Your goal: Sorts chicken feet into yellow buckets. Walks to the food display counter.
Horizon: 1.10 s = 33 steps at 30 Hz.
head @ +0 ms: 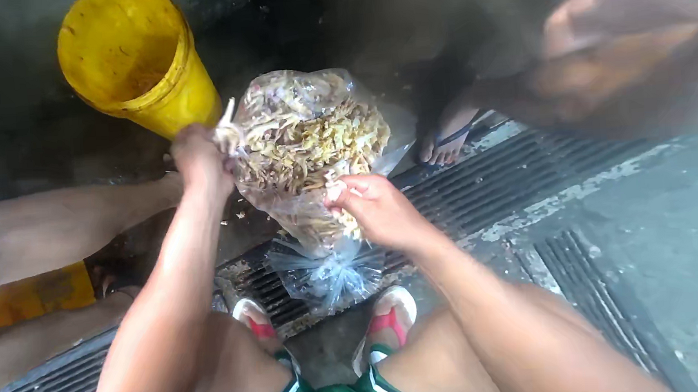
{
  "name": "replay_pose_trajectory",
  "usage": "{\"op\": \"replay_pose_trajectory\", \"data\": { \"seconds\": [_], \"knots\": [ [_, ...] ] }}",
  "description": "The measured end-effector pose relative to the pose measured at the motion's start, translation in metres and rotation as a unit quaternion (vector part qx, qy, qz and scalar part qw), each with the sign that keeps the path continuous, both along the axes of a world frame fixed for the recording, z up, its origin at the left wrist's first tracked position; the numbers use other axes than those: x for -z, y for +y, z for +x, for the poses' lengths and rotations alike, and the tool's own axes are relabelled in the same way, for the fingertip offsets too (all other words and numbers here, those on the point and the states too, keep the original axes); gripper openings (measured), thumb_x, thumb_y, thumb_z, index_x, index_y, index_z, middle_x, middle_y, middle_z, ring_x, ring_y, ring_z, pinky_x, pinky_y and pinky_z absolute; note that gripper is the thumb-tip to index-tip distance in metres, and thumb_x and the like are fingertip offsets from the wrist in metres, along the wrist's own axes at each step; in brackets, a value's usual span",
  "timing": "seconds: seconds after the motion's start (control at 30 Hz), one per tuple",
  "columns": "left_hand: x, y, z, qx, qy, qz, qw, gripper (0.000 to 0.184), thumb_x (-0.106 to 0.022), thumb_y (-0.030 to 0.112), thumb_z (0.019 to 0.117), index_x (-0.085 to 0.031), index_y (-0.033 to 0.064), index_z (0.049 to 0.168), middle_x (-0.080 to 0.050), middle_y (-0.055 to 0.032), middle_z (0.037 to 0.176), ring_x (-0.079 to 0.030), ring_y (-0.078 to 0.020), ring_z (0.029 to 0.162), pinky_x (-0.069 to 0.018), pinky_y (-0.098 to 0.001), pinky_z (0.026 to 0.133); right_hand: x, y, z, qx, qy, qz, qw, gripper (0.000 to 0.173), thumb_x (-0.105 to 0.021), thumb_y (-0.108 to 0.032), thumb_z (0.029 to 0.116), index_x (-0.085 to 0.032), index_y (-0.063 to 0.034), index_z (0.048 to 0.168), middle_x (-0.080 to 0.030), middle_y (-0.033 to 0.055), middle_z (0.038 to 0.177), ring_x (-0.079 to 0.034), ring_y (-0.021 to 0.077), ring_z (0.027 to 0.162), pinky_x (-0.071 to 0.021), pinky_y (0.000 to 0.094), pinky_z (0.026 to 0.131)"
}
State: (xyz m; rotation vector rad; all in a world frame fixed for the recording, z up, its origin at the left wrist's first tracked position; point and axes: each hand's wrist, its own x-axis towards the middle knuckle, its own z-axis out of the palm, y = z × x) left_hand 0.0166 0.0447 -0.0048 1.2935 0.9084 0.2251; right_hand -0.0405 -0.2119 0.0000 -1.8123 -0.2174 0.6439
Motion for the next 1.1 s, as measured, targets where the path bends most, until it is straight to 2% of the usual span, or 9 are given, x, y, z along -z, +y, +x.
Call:
{"op": "replay_pose_trajectory", "data": {
  "seconds": [0.1, 0.27, 0.37, 0.53, 0.7, 0.73, 0.8, 0.97, 1.1],
  "knots": [
    [-0.007, -0.041, -0.013, 0.056, 0.002, -0.098, 0.994, 0.017, -0.041, 0.024, 0.1078, -0.049, 0.0167, 0.095, -0.042, 0.0034, 0.064, -0.038, -0.0084, 0.046, -0.0365, -0.0232, 0.043, 0.006, 0.009, 0.012, 0.073, 0.026, -0.018, 0.997, 0.031, -0.045, -0.015, 0.1031, -0.073, -0.0158, 0.116, -0.07, 0.0064, 0.09, -0.062, 0.0184, 0.065, -0.0521, 0.0395, 0.055],
    [-0.004, -0.076, -0.028, 0.156, 0.02, -0.062, 0.986, 0.015, -0.045, 0.022, 0.1078, -0.054, 0.0156, 0.118, -0.045, 0.0019, 0.068, -0.037, -0.0083, 0.045, -0.0361, -0.0234, 0.041, 0.01, 0.017, 0.006, 0.09, 0.042, 0.128, 0.987, 0.032, -0.039, -0.022, 0.0972, -0.068, -0.0087, 0.106, -0.063, 0.0069, 0.083, -0.057, 0.0159, 0.061, -0.0493, 0.0342, 0.051],
    [-0.001, -0.085, -0.038, 0.201, 0.038, -0.042, 0.978, 0.017, -0.044, 0.021, 0.1071, -0.054, 0.015, 0.12, -0.045, 0.0014, 0.067, -0.044, -0.0107, 0.049, -0.0444, -0.028, 0.046, 0.004, 0.021, 0.003, 0.095, 0.023, 0.069, 0.993, 0.031, -0.051, -0.034, 0.106, -0.071, -0.0106, 0.112, -0.067, 0.006, 0.086, -0.062, 0.0161, 0.069, -0.0527, 0.0366, 0.058],
    [0.01, -0.082, -0.036, 0.246, 0.033, 0.018, 0.969, 0.02, -0.046, 0.015, 0.1038, -0.057, 0.0125, 0.12, -0.053, -0.0033, 0.076, -0.048, -0.0131, 0.052, -0.0459, -0.0301, 0.047, 0.003, 0.027, 0.003, 0.084, 0.0, 0.0, 0.996, 0.033, -0.048, -0.035, 0.1091, -0.068, -0.0106, 0.098, -0.057, 0.0056, 0.069, -0.054, 0.0166, 0.055, -0.0454, 0.0348, 0.048],
    [0.026, -0.028, -0.004, 0.182, 0.059, 0.136, 0.972, 0.023, -0.052, 0.019, 0.1038, -0.058, 0.0044, 0.12, -0.06, -0.0082, 0.085, -0.056, -0.0161, 0.06, -0.0521, -0.0357, 0.053, -0.009, 0.023, -0.013, -0.045, -0.043, 0.074, 0.995, 0.031, -0.05, -0.026, 0.1064, -0.069, -0.0098, 0.087, -0.06, 0.0024, 0.069, -0.058, 0.0128, 0.058, -0.0501, 0.0306, 0.051],
    [0.03, -0.01, 0.001, 0.136, 0.057, 0.114, 0.982, 0.021, -0.05, 0.019, 0.104, -0.058, 0.0047, 0.117, -0.061, -0.0074, 0.084, -0.057, -0.0158, 0.061, -0.0525, -0.0352, 0.054, -0.012, 0.02, -0.015, -0.045, -0.046, 0.081, 0.995, 0.031, -0.051, -0.026, 0.1057, -0.069, -0.0104, 0.086, -0.061, 0.0018, 0.069, -0.059, 0.0124, 0.06, -0.0509, 0.0302, 0.053],
    [0.027, 0.001, 0.005, 0.058, 0.02, 0.032, 0.998, 0.01, -0.044, 0.016, 0.104, -0.051, 0.01, 0.099, -0.054, -0.0022, 0.072, -0.047, -0.011, 0.051, -0.0424, -0.0271, 0.045, -0.007, 0.012, -0.012, -0.008, -0.037, 0.045, 0.998, 0.032, -0.051, -0.029, 0.1065, -0.071, -0.0121, 0.088, -0.064, 0.0004, 0.073, -0.061, 0.0114, 0.063, -0.0522, 0.0312, 0.056],
    [0.008, -0.049, -0.01, 0.076, 0.024, -0.175, 0.981, 0.024, -0.043, 0.025, 0.1083, -0.049, 0.018, 0.086, -0.04, 0.005, 0.061, -0.035, -0.0077, 0.045, -0.0355, -0.0225, 0.043, 0.0, 0.013, 0.006, 0.064, 0.022, -0.006, 0.998, 0.037, -0.04, -0.016, 0.1077, -0.07, -0.0186, 0.129, -0.073, 0.0038, 0.095, -0.066, 0.0172, 0.072, -0.0553, 0.0388, 0.062],
    [0.0, -0.073, -0.018, 0.123, 0.058, -0.212, 0.968, 0.022, -0.046, 0.031, 0.1082, -0.053, 0.0182, 0.091, -0.038, 0.0039, 0.06, -0.035, -0.0093, 0.045, -0.0374, -0.0251, 0.043, 0.002, 0.019, 0.002, 0.101, -0.012, 0.033, 0.994, 0.026, -0.051, -0.015, 0.1002, -0.074, -0.0129, 0.11, -0.07, 0.0042, 0.09, -0.061, 0.0154, 0.066, -0.0505, 0.0367, 0.055]
  ]
}}
